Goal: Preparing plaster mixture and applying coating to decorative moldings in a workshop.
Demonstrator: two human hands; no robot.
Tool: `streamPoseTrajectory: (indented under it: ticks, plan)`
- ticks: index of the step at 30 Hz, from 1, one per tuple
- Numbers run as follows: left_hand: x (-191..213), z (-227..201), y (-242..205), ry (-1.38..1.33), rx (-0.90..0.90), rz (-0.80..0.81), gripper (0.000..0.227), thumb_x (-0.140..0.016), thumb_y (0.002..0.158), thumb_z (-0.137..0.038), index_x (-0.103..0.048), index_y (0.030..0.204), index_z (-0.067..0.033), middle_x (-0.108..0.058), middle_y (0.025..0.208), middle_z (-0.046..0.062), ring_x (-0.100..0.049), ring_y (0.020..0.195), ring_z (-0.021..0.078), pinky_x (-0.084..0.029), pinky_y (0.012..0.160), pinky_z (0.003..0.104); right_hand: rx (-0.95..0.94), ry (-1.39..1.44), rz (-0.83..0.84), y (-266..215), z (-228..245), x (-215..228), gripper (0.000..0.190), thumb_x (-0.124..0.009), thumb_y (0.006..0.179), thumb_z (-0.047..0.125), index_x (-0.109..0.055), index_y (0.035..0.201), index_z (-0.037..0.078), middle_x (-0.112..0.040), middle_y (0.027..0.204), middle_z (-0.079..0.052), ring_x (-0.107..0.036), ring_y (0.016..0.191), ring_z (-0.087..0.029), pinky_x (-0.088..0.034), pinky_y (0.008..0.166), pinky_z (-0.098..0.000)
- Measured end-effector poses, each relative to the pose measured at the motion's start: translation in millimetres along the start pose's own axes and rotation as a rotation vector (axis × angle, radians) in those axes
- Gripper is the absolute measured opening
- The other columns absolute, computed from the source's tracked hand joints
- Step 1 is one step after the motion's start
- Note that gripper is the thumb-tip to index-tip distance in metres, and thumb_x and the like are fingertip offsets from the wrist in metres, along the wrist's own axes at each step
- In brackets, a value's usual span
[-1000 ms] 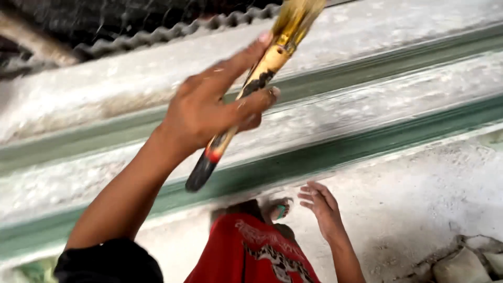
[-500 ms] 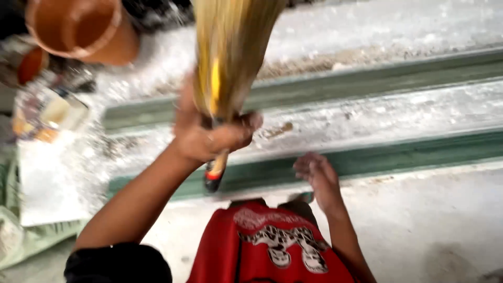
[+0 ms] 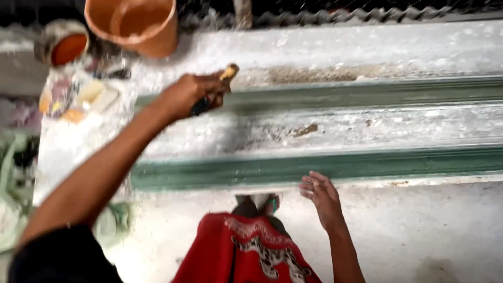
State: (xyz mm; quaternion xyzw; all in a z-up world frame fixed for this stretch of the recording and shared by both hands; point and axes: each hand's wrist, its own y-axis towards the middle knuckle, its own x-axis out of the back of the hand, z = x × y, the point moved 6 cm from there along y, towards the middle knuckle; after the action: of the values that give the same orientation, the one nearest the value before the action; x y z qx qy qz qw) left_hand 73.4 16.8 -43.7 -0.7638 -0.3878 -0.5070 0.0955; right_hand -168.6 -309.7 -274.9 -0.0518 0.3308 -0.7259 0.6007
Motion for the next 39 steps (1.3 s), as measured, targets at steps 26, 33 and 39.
streamPoseTrajectory:
  ticks: [26, 33, 39]
  plan:
    - [103, 161, -220, -0.457, 0.172, -0.286, 0.028, -0.060, 0.099, -0.012, -0.060, 0.119, 0.0074, -0.065, 0.117, 0.017, -0.064, 0.099, 0.0271, -0.053, 0.086, 0.037, 0.010, 0.039, -0.316, -77, -121, -226, 0.045, -0.047, 0.098, 0.012, -0.049, 0.140, -0.004, -0.060, 0.130, -0.025, -0.061, 0.117, -0.038, -0.051, 0.096, -0.0480]
    - [-7, 168, -218, -1.626, 0.633, -0.134, 0.072, -0.066, 0.086, -0.035, -0.044, 0.149, -0.0073, -0.066, 0.114, 0.017, -0.075, 0.083, 0.0199, -0.069, 0.060, 0.030, -0.007, 0.181, -0.466, -75, -162, -218, 0.039, -0.044, 0.105, 0.015, -0.049, 0.142, 0.003, -0.062, 0.126, -0.018, -0.066, 0.111, -0.031, -0.054, 0.094, -0.0448]
    - [-99, 97, -223, -1.623, 0.837, 0.057, 0.046, -0.074, 0.095, -0.019, -0.062, 0.139, -0.0130, -0.071, 0.119, 0.003, -0.071, 0.100, 0.0179, -0.063, 0.087, 0.035, -0.067, 0.116, -0.451, -64, -188, -216, 0.040, -0.046, 0.104, 0.016, -0.052, 0.142, 0.004, -0.064, 0.130, -0.021, -0.067, 0.114, -0.032, -0.054, 0.095, -0.0492]
